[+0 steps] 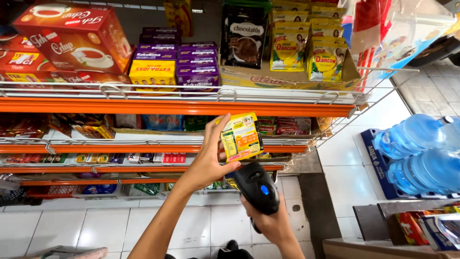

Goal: The person restocks store shelves by taking various packaged food and drink items from a cardboard box, scanning each item's barcode with a handheld scanner, and placing them onto the shelves.

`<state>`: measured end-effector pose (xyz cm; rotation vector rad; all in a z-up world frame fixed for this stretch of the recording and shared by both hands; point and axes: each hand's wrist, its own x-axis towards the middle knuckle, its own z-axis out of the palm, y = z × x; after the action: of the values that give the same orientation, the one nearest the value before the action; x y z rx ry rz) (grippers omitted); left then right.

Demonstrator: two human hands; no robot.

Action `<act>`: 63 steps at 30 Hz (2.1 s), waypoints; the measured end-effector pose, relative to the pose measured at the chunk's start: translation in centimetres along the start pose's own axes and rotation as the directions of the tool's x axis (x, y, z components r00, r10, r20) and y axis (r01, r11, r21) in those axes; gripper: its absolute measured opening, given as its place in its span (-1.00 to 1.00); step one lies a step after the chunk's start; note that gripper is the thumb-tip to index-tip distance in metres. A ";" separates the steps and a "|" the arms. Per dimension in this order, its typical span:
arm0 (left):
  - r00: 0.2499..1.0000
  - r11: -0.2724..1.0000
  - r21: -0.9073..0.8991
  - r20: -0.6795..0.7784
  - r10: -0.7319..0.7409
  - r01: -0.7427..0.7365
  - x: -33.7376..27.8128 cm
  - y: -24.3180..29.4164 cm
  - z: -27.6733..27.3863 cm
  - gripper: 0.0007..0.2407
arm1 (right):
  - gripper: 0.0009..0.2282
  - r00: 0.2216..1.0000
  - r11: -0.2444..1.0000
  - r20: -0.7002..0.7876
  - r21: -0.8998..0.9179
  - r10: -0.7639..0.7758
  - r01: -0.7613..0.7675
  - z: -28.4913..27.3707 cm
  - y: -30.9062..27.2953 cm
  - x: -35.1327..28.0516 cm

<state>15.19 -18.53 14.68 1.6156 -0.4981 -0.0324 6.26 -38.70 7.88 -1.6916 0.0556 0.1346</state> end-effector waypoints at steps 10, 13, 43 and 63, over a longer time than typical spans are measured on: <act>0.970 0.821 0.533 0.003 0.243 -0.207 0.9 1.5 3.7 -0.16 | -0.77 0.981 0.983 -0.158 0.129 -0.113 0.134 -1.2 -0.9 1.6; 0.999 0.835 0.549 0.053 0.001 -0.030 0.1 2.5 6.6 -0.26 | -0.68 0.953 0.949 -0.237 0.205 -0.191 0.241 -1.4 -1.4 3.9; 0.984 0.642 0.746 -0.125 -0.130 0.179 29.4 1.6 5.2 -0.48 | -0.84 0.986 0.660 -0.165 0.743 0.018 0.113 -7.9 3.1 7.7; 0.789 0.637 0.670 -0.125 0.602 -0.381 14.7 4.0 4.7 -0.69 | -0.83 0.995 0.844 0.051 0.527 0.088 -0.101 -1.7 6.2 8.1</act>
<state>25.83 -27.96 21.92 2.0027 -0.7203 0.9220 13.63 -40.82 1.00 -1.1307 0.1451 0.1948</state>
